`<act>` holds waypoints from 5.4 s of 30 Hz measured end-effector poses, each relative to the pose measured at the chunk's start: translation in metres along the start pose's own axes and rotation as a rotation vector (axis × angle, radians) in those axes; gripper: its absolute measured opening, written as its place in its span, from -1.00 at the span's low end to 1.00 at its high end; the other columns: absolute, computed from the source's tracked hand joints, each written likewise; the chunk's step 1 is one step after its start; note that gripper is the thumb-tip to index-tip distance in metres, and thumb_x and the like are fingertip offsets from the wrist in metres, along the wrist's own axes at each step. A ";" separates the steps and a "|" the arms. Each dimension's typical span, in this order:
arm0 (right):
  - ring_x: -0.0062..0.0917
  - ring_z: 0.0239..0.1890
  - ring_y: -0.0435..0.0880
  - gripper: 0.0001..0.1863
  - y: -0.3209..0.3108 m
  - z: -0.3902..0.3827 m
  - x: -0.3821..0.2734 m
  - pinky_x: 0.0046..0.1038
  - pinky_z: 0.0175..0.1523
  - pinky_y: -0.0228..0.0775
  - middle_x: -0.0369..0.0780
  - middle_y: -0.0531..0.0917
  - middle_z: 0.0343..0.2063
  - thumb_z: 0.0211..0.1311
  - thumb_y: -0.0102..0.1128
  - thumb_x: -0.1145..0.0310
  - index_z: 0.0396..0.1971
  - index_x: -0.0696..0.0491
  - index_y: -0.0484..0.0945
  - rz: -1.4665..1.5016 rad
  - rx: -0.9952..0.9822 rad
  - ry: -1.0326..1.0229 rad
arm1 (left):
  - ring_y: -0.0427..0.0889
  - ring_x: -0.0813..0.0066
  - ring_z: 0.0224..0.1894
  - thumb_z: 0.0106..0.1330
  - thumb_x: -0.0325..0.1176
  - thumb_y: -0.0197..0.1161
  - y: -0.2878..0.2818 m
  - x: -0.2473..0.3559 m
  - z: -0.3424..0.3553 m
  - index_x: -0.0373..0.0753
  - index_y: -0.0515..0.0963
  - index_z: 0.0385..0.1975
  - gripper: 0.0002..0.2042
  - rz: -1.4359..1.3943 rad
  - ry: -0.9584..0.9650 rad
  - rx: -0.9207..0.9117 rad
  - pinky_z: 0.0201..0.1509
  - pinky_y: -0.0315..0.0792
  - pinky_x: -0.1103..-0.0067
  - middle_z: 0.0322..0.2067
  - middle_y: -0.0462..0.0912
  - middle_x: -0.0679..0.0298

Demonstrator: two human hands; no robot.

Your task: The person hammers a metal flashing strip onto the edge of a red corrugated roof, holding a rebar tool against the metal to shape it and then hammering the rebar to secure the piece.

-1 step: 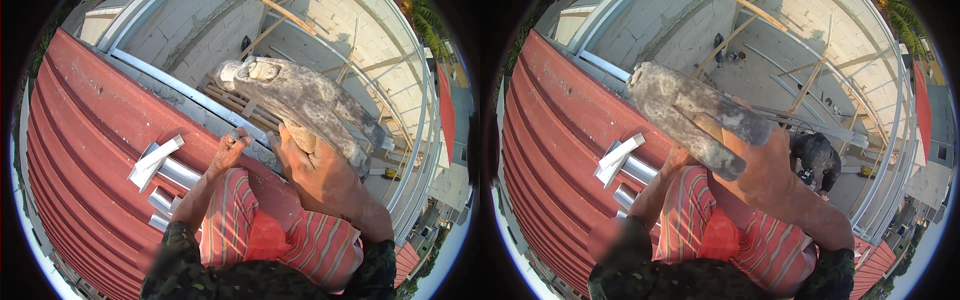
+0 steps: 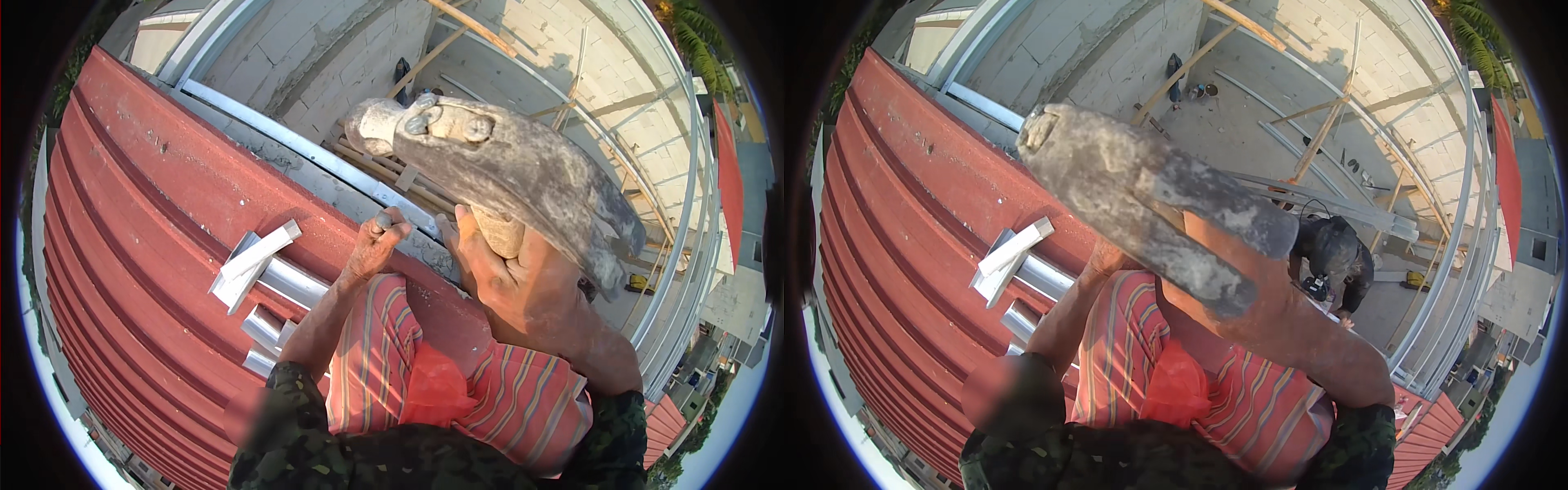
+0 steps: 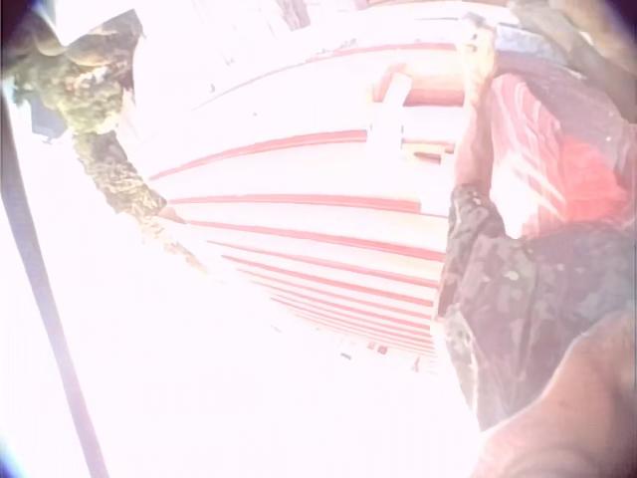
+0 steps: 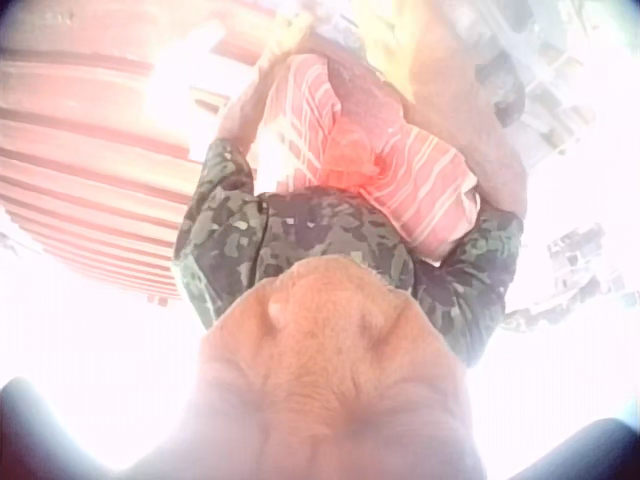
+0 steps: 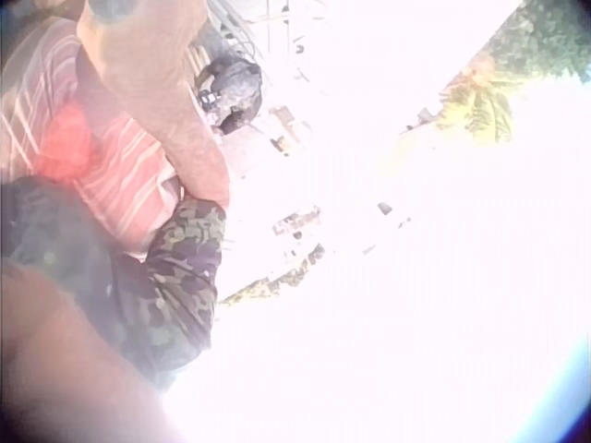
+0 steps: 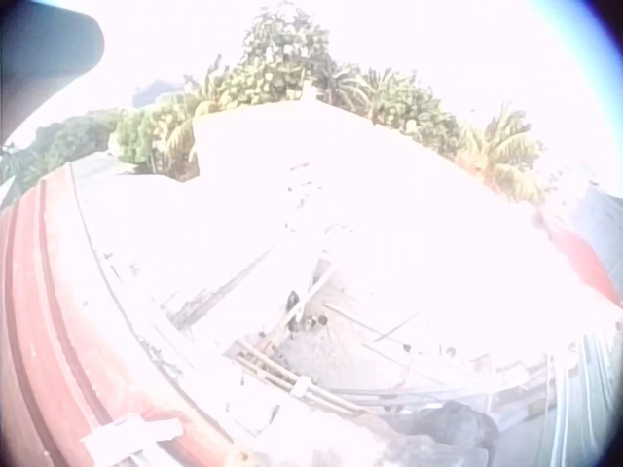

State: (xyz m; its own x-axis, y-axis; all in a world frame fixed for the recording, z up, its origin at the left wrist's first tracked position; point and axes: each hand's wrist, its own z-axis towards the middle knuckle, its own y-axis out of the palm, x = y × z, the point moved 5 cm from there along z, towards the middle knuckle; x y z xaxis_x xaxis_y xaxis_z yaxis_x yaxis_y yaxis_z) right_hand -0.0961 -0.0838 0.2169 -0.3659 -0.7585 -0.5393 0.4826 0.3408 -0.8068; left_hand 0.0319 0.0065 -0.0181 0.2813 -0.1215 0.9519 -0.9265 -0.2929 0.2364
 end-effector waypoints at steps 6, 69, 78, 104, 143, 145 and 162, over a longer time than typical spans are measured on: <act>-0.30 -0.62 0.60 -0.73 0.022 -0.010 0.027 -0.33 -0.56 0.42 -0.12 0.50 -0.56 -0.07 0.27 0.46 -0.41 0.12 0.34 -0.224 -0.202 0.116 | 0.36 0.76 -0.32 0.22 -0.48 0.12 0.016 -0.013 0.001 -0.26 0.35 -0.63 -0.81 -0.167 -0.048 0.015 -0.18 0.30 0.72 -0.37 0.52 0.47; -0.11 -0.56 0.51 -0.75 0.072 -0.131 0.149 -0.16 -0.47 0.31 -0.01 0.46 -0.60 -0.03 0.31 0.39 -0.53 0.23 0.42 0.178 -0.355 0.684 | 0.11 0.55 -0.67 0.14 -0.22 0.18 -0.026 0.023 0.045 -0.22 0.27 -0.56 -0.74 -0.304 -0.146 -0.226 -0.67 0.08 0.59 -0.70 0.23 0.28; -0.09 -0.54 0.53 -0.74 0.066 -0.133 0.149 -0.15 -0.46 0.34 0.00 0.48 -0.58 -0.03 0.30 0.38 -0.51 0.24 0.43 0.130 -0.361 0.693 | 0.14 0.54 -0.65 0.25 -0.20 0.11 -0.005 0.042 0.068 -0.22 0.25 -0.55 -0.72 -0.333 -0.036 -0.232 -0.69 0.16 0.60 -0.67 0.23 0.27; -0.06 -0.35 0.60 -0.51 0.042 -0.085 0.132 -0.22 -0.23 0.44 0.08 0.57 -0.39 -0.01 0.26 0.42 -0.08 0.31 0.36 0.094 -0.348 0.573 | 0.14 0.69 -0.67 0.30 -0.36 0.07 0.026 0.029 0.081 -0.19 0.27 -0.50 -0.83 -0.148 -0.057 -0.177 -0.70 0.05 0.71 -0.65 0.29 0.32; -0.75 -0.63 0.44 -0.73 -0.016 0.001 0.099 -0.64 -0.46 0.32 -0.34 0.50 -0.55 0.07 0.27 0.39 -0.30 0.20 0.44 0.164 -0.021 0.539 | 0.19 0.75 -0.58 0.26 -0.45 0.10 0.048 0.040 0.071 -0.23 0.38 -0.53 -0.88 0.109 -0.039 -0.349 -0.55 0.11 0.70 -0.62 0.27 0.47; -0.77 -0.63 0.42 -0.75 -0.005 0.001 0.091 -0.66 -0.46 0.31 -0.35 0.49 -0.55 0.06 0.28 0.40 -0.32 0.20 0.45 -0.096 -0.258 0.328 | 0.18 0.74 -0.57 0.26 -0.46 0.11 0.054 0.043 0.073 -0.23 0.38 -0.53 -0.87 0.114 -0.014 -0.344 -0.54 0.12 0.70 -0.62 0.27 0.48; -0.18 -0.43 0.60 -0.63 -0.005 -0.001 0.092 -0.34 -0.34 0.38 0.05 0.54 -0.49 0.00 0.24 0.43 -0.22 0.28 0.37 0.115 -0.286 0.625 | 0.17 0.68 -0.61 0.17 -0.50 0.09 0.025 0.001 0.046 -0.26 0.32 -0.58 -0.87 0.012 0.038 -0.275 -0.58 0.08 0.66 -0.63 0.28 0.39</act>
State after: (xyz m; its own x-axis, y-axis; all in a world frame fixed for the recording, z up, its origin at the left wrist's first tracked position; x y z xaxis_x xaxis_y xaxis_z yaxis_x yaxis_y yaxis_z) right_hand -0.1333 -0.1546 0.1703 -0.7557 -0.2764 -0.5938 0.3488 0.5975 -0.7220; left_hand 0.0207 -0.0449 -0.0198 0.2650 -0.0866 0.9604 -0.9642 -0.0227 0.2640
